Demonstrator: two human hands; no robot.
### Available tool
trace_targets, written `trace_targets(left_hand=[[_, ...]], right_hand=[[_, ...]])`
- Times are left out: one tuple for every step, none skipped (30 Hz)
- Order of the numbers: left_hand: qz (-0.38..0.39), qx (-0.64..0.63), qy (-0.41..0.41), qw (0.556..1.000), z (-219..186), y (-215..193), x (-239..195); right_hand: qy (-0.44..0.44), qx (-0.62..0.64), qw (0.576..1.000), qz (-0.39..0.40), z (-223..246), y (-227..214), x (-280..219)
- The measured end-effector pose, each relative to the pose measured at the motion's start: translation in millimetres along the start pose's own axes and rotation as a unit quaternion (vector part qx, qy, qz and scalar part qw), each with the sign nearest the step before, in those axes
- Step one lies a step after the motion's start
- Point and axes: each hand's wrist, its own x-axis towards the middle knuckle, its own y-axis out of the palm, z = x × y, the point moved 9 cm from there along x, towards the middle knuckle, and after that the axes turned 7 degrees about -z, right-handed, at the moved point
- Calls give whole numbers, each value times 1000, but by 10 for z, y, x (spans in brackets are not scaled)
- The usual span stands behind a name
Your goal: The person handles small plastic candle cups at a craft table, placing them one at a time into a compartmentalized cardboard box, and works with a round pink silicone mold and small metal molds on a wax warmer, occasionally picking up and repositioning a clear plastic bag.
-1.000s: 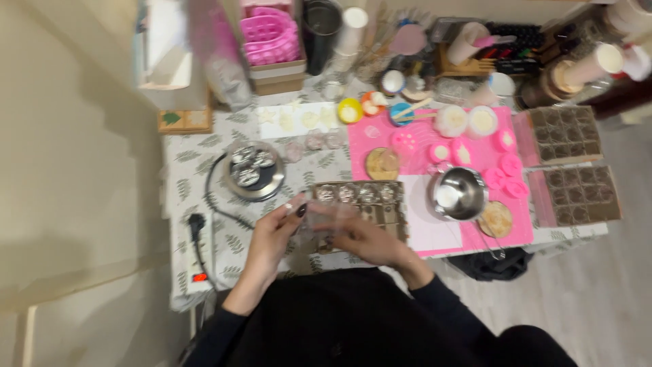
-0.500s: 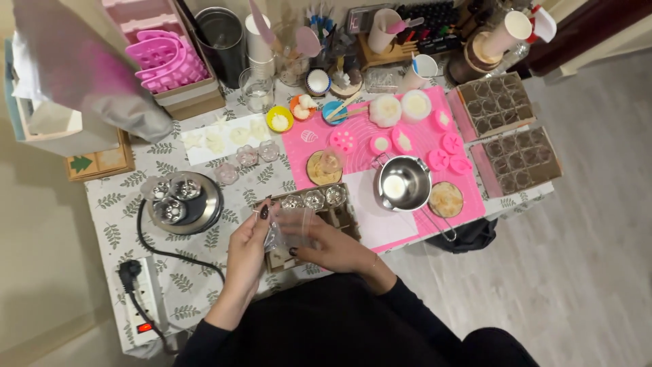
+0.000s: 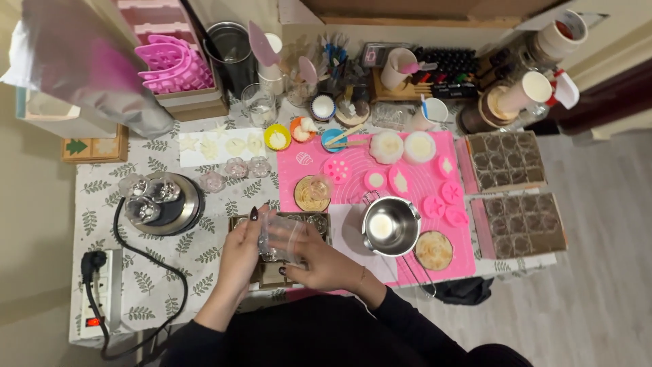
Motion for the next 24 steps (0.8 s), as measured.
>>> trace_targets(left_hand=[[-8, -3, 1, 1000, 34, 4, 18], [-5, 6, 13, 1000, 52, 25, 32], [-1, 14, 23, 1000, 74, 55, 41], [-8, 11, 24, 1000, 96, 53, 36], [-8, 1, 10, 1000, 135, 58, 43], [-9, -8, -4, 1000, 172, 61, 48], [-14, -11, -3, 1000, 143, 65, 18], [-26, -13, -3, 1000, 116, 59, -12], [-36, -13, -4, 999, 85, 54, -36], [-39, -14, -3, 999, 170, 29, 2], [-63, -10, 15, 998, 227, -29, 44], [-88, -6, 32, 996, 286, -90, 83], [-91, -6, 31, 995, 247, -82, 67], [-106, 2, 60, 993, 154, -100, 46], [-122, 10, 90, 988, 61, -120, 21], [-126, 10, 89, 988, 21, -113, 40], [-126, 3, 97, 987, -28, -117, 38], [-126, -3, 105, 986, -76, -126, 34], [-132, -3, 106, 986, -112, -135, 32], [-131, -14, 97, 987, -130, -133, 36], [-127, -24, 86, 988, -138, -115, 36], [-131, -25, 85, 987, -129, -141, 37], [-121, -32, 79, 989, -115, -137, 55], [-111, -39, 74, 990, -103, -130, 73]], right_hand=[[-5, 2, 1000, 7, -25, 1, 0], [-12, 4, 1000, 3, -43, -14, 0], [-18, 5, 1000, -1, -62, -32, -9], [-22, 7, 1000, 5, -75, -22, -10], [-23, 3, 1000, 9, -96, -17, 2], [-24, 0, 1000, 12, -116, -10, 15], [-28, 1, 999, 17, -105, -18, 18], [-23, -15, 999, 27, -115, -16, 21], [-17, -32, 999, 35, -126, -15, 24], [-19, -31, 999, 37, -112, -37, 38], [-12, -24, 999, 38, -114, -64, 49], [-5, -18, 999, 39, -115, -88, 60], [-5, -15, 999, 41, -126, -110, 67], [14, -29, 999, 42, -175, -133, 77], [32, -44, 998, 44, -225, -154, 91], [30, -42, 998, 47, -231, -207, 86], [-24, -46, 998, 20, -135, -294, 90], [-77, -49, 996, -7, -36, -377, 84], [-82, -47, 996, -4, 12, -416, 109], [1, -13, 1000, -12, -87, -486, 150], [86, 20, 996, -20, -190, -549, 150], [85, 22, 996, -16, -206, -556, 149], [131, -4, 991, -13, -312, -569, 127], [177, -31, 984, -10, -417, -591, 98]])
